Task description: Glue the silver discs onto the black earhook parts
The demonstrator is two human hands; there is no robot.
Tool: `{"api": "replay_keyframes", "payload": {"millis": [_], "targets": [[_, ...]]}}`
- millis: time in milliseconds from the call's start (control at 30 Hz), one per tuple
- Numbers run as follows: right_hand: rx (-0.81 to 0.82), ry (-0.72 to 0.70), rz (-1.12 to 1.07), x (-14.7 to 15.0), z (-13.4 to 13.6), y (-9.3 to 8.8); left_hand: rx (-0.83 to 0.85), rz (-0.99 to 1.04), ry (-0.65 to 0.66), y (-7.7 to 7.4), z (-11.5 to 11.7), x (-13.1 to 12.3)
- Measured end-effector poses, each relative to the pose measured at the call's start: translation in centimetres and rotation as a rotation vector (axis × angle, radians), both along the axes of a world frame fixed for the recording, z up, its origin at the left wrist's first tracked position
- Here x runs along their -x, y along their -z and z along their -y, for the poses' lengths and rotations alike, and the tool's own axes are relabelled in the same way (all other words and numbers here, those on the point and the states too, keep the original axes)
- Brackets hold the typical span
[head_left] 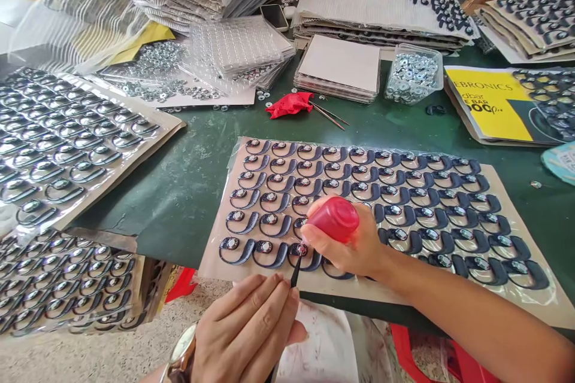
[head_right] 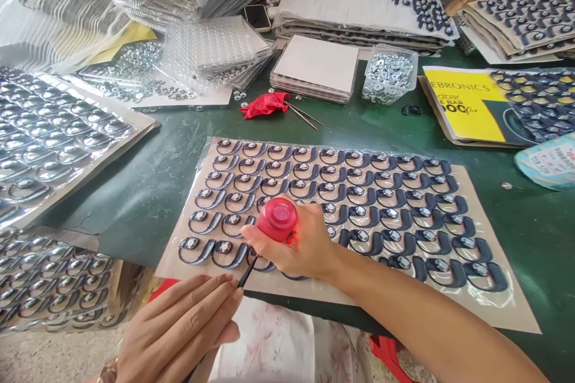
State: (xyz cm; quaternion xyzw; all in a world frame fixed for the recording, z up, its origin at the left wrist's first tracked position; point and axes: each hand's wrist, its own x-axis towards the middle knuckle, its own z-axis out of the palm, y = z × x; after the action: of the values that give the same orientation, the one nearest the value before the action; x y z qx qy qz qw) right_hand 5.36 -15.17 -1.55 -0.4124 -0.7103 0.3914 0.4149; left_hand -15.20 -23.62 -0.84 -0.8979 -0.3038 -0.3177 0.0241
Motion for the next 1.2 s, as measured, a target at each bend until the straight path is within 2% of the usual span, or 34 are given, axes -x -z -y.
{"api": "replay_keyframes", "payload": {"millis": [167,467,867,1200], "targets": [[0.038,0.046,-0.016,-0.1,0.1,0.0,-0.002,-0.010,0.007,-0.2,-0.2,0.1],[0.108,0.097,-0.057,-0.3,0.1,-0.1,0.038,-0.072,0.018,-2.0,-0.9,-0.2],[0.106,0.082,-0.015,-0.1,0.0,0.1,0.066,-0.063,0.023,-2.1,-0.8,0.0],[0.112,0.062,0.026,-0.5,-0.1,-0.6,0.201,0.102,0.041,-2.4,-2.3,0.3]]}}
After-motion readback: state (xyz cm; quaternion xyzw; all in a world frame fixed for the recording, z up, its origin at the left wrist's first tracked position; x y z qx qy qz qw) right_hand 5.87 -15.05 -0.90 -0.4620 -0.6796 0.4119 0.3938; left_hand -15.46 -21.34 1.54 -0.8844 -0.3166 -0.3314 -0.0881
